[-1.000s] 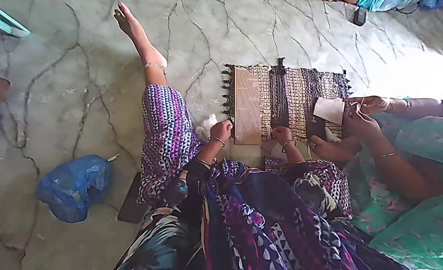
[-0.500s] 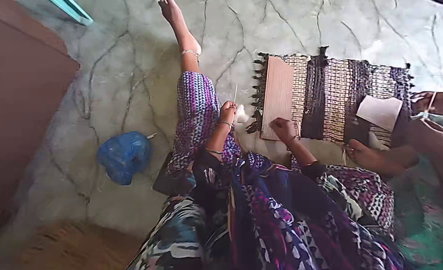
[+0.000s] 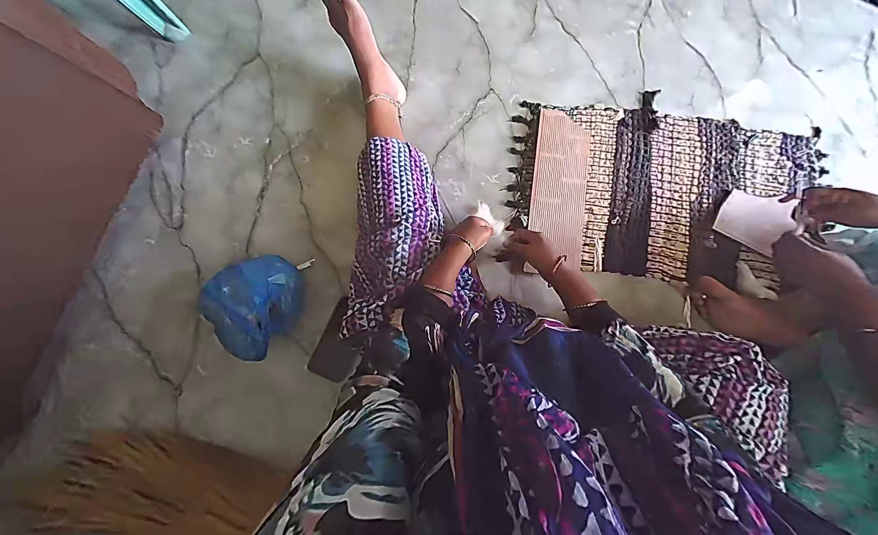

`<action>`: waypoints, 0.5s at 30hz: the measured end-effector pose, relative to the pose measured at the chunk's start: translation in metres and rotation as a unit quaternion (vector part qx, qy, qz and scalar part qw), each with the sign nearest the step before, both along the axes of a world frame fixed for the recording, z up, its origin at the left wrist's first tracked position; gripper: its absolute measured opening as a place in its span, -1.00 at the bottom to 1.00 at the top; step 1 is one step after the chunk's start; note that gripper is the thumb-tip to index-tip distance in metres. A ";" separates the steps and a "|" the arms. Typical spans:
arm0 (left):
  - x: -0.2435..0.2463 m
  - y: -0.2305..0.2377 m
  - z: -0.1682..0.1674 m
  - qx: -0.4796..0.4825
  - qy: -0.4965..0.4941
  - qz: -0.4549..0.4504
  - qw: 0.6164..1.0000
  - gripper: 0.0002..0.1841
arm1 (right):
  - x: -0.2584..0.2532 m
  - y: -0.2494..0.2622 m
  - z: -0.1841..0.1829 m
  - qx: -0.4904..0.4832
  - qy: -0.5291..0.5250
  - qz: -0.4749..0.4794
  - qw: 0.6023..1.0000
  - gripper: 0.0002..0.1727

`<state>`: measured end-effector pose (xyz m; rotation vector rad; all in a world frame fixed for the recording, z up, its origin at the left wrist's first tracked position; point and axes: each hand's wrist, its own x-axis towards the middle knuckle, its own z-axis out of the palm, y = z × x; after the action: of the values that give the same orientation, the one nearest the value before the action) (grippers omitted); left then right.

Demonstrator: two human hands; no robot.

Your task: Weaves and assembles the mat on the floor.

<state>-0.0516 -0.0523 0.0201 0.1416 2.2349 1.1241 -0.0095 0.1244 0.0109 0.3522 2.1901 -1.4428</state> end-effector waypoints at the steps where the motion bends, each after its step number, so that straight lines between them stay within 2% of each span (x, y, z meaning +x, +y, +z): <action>1: -0.001 0.004 -0.001 0.007 -0.006 -0.020 1.000 -0.61 | 0.002 0.007 -0.001 -0.017 -0.009 -0.020 1.000 -0.77; 5: -0.018 0.015 -0.003 0.060 -0.092 -0.075 0.991 -0.60 | 0.006 0.020 -0.003 -0.074 -0.052 -0.077 0.993 -0.78; 7: -0.010 0.006 -0.021 0.143 -0.058 -0.045 0.987 -0.66 | 0.008 0.023 0.002 -0.097 -0.072 -0.086 0.989 -0.79; 9: 0.004 -0.008 -0.056 0.234 -0.005 -0.048 0.971 -0.70 | 0.011 0.025 0.006 -0.113 -0.089 -0.088 0.986 -0.81; 13: 0.008 -0.001 -0.077 0.278 -0.025 -0.094 0.956 -0.62 | 0.016 0.027 0.014 -0.140 -0.089 -0.086 0.982 -0.89; 15: 0.012 0.008 -0.086 0.294 -0.040 -0.083 0.951 -0.59 | 0.016 0.030 0.016 -0.129 -0.085 -0.089 0.984 -0.91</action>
<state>-0.0394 -0.0442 -0.0659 0.5077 1.7181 1.6330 0.0068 0.1548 0.0265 0.5678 1.8490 -1.7010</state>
